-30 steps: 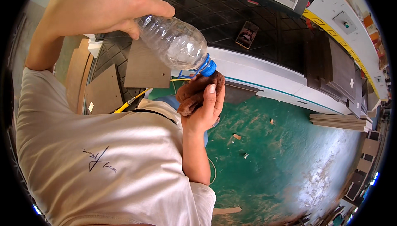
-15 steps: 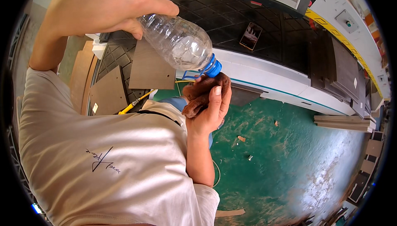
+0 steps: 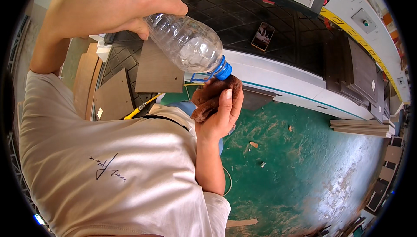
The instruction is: The person applies a label to a grey rectangular panel, then pours water from a plastic bottle onto the surface. They wipe the panel with a brown cloth, repeating the wetting and wiping process. Finally, they use a yellow tool to scrape the surface of the panel.
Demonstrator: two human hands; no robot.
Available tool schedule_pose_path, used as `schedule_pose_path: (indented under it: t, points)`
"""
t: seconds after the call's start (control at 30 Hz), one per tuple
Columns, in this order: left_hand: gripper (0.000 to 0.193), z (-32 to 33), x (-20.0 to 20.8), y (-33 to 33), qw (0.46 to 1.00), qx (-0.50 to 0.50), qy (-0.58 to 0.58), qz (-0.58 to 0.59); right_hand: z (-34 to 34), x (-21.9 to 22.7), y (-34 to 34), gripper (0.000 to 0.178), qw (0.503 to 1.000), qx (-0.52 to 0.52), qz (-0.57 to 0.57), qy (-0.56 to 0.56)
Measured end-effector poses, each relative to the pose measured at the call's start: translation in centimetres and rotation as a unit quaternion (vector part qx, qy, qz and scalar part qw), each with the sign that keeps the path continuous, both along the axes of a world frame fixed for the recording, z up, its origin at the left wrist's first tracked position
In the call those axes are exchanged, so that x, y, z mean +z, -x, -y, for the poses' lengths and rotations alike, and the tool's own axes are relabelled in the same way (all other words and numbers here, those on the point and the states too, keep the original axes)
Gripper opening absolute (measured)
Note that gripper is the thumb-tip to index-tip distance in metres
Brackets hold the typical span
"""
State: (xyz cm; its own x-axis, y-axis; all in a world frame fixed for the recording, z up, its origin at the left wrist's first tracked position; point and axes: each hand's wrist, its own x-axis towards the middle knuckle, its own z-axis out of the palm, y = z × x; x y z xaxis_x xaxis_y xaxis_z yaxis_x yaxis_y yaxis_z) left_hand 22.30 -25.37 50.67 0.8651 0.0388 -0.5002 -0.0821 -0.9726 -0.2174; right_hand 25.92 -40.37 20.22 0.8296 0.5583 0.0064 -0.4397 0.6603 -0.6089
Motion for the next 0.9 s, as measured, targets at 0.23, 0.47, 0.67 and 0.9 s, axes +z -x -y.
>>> schedule_pose_path:
  t: [0.23, 0.47, 0.67, 0.9]
  points:
    - [0.03, 0.1, 0.0, 0.1, 1.0, -0.004, 0.011, 0.005, 0.1, 0.5, 0.2, 0.039, 1.0, 0.009, -0.015, -0.001]
    - [0.026, -3.7, -3.9, 0.1, 0.986, -0.086, 0.07, 0.122, 0.3, 1.5, -0.3, 0.034, 0.998, -0.036, -0.023, 0.038]
    - [0.067, -10.4, -13.1, 2.7, 0.952, -0.04, 0.193, 0.235, 0.9, 3.4, -0.5, 0.037, 0.985, -0.058, 0.107, 0.122]
    - [0.083, -18.2, -32.9, 0.5, 0.697, 0.234, 0.579, 0.352, 0.6, 1.3, -2.8, 0.032, 0.985, -0.074, -0.005, 0.154]
